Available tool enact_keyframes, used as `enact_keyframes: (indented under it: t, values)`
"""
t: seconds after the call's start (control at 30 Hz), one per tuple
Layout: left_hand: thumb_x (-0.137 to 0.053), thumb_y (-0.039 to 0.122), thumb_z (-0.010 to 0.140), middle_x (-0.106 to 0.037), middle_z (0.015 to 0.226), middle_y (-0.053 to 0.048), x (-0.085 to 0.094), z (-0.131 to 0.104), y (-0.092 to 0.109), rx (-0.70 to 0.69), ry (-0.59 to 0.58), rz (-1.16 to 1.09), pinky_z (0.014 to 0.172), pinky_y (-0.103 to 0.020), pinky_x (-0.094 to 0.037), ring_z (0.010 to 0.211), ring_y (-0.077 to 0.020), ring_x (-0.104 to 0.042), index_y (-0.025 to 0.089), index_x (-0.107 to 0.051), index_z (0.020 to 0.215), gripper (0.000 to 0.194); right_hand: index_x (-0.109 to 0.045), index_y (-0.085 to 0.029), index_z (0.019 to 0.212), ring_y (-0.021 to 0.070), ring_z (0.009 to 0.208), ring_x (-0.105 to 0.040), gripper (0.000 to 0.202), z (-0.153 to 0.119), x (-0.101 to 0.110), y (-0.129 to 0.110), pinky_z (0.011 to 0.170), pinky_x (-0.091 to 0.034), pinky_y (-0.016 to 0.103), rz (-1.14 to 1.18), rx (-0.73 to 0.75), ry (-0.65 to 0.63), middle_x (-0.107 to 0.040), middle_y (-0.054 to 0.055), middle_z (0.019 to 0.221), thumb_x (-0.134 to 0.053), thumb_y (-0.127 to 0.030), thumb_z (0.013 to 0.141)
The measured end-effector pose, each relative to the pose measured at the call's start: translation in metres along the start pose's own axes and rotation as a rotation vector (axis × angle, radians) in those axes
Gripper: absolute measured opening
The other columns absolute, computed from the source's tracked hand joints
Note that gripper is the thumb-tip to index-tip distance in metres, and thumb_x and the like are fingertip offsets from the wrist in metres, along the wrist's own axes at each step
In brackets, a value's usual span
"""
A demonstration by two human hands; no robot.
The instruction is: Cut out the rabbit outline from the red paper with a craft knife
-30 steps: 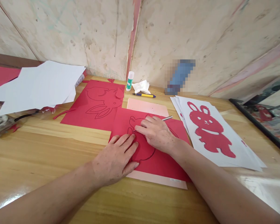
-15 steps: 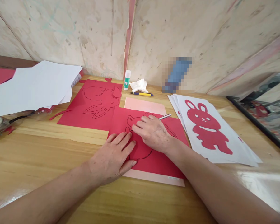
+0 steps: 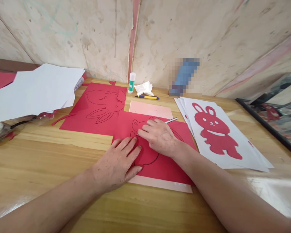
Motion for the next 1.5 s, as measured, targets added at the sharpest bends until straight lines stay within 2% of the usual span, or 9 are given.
enact_keyframes:
  t: [0.17, 0.8, 1.5]
  values:
    - [-0.037, 0.044, 0.094, -0.043, 0.138, -0.018, -0.0003, 0.0006, -0.0005, 0.005, -0.013, 0.000, 0.098, -0.051, -0.035, 0.124, -0.0332, -0.040, 0.012, -0.048, 0.129, 0.049, -0.063, -0.019, 0.078, 0.0168, 0.069, -0.043, 0.023, -0.0004, -0.0014, 0.0019, 0.062, -0.021, 0.032, -0.002, -0.024, -0.039, -0.061, 0.003, 0.067, -0.048, -0.002, 0.072]
    - [-0.040, 0.044, 0.093, -0.044, 0.137, -0.018, 0.0001, -0.0003, -0.0003, 0.000, 0.006, 0.005, 0.097, -0.051, -0.036, 0.124, -0.0324, -0.040, 0.013, -0.048, 0.128, 0.048, -0.061, -0.019, 0.074, 0.0163, 0.066, -0.043, 0.024, -0.0017, -0.0009, -0.0013, 0.061, -0.019, 0.032, 0.001, -0.070, -0.031, -0.060, 0.003, 0.065, -0.047, 0.000, 0.067]
    - [-0.040, 0.044, 0.093, -0.044, 0.137, -0.018, 0.0005, 0.0003, 0.0005, 0.006, 0.008, 0.007, 0.096, -0.051, -0.037, 0.123, -0.0330, -0.042, 0.012, -0.048, 0.128, 0.047, -0.063, -0.019, 0.074, 0.0159, 0.065, -0.044, 0.023, -0.0034, -0.0005, 0.0007, 0.060, -0.021, 0.031, -0.006, -0.098, -0.030, -0.060, 0.002, 0.064, -0.049, -0.001, 0.070]
Point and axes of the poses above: each hand's wrist, its own z-axis towards the middle knuckle, its own x-axis out of the back of the hand, y = z × x, the point moved 3 cm from there along z, towards the middle knuckle
